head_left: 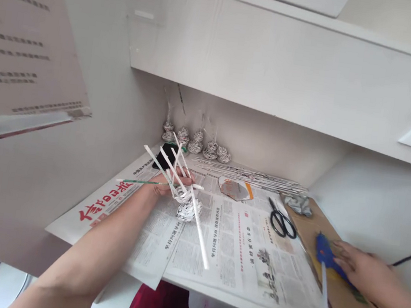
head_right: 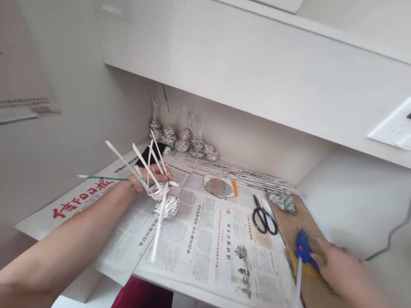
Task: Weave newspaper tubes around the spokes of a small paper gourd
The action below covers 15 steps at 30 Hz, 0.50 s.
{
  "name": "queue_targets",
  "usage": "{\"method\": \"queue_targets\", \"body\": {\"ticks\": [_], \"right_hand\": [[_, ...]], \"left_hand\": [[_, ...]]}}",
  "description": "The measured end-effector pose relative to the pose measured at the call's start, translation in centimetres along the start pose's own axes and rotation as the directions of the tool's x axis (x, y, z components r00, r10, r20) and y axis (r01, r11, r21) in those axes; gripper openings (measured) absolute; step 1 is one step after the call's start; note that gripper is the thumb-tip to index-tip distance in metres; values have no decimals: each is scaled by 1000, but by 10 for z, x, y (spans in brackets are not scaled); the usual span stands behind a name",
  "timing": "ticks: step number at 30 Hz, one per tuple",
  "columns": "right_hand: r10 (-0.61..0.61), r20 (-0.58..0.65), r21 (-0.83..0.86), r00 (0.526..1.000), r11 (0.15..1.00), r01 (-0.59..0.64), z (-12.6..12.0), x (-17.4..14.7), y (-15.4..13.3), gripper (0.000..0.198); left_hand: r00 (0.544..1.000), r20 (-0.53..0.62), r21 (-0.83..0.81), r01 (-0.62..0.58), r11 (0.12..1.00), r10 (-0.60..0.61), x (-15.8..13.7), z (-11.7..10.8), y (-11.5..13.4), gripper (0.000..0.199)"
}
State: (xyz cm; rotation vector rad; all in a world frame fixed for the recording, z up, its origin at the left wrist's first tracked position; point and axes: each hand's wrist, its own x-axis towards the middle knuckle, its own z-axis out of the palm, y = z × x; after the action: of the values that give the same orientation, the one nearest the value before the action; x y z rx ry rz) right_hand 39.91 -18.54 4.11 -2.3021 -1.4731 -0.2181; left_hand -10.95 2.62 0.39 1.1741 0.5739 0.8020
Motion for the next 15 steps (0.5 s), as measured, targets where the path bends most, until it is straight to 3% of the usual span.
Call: {"method": "queue_targets", "body": {"ticks": [2, 4, 8, 9, 11, 15], "right_hand": [[-175, 172, -18, 969, 983, 181, 6, 11, -31, 24], [-344, 298, 101, 891, 939, 329, 19, 20, -77, 32], [-580, 310, 203, 754, 815, 543, 62, 37, -177, 28], [-597, 298, 198, 745, 802, 564, 75, 44, -198, 26], [-577, 269, 186, 771, 817, 546, 100, 61, -231, 24], [-513, 218, 145, 831, 859, 492, 140, 104, -266, 28]], "left_hand": [[1000, 6, -15, -5, 1000, 5, 2, -4, -1, 34], [1000, 10, -26, -6, 1000, 7, 4, -8, -1, 34], [1000, 29, -34, -3, 999, 4, 6, -16, -5, 32], [1000, 28, -37, -6, 999, 7, 7, -18, -6, 32], [1000, 15, -36, -17, 999, 17, 9, -22, -8, 32], [1000, -7, -10, -31, 999, 31, 14, -26, -10, 33]]}}
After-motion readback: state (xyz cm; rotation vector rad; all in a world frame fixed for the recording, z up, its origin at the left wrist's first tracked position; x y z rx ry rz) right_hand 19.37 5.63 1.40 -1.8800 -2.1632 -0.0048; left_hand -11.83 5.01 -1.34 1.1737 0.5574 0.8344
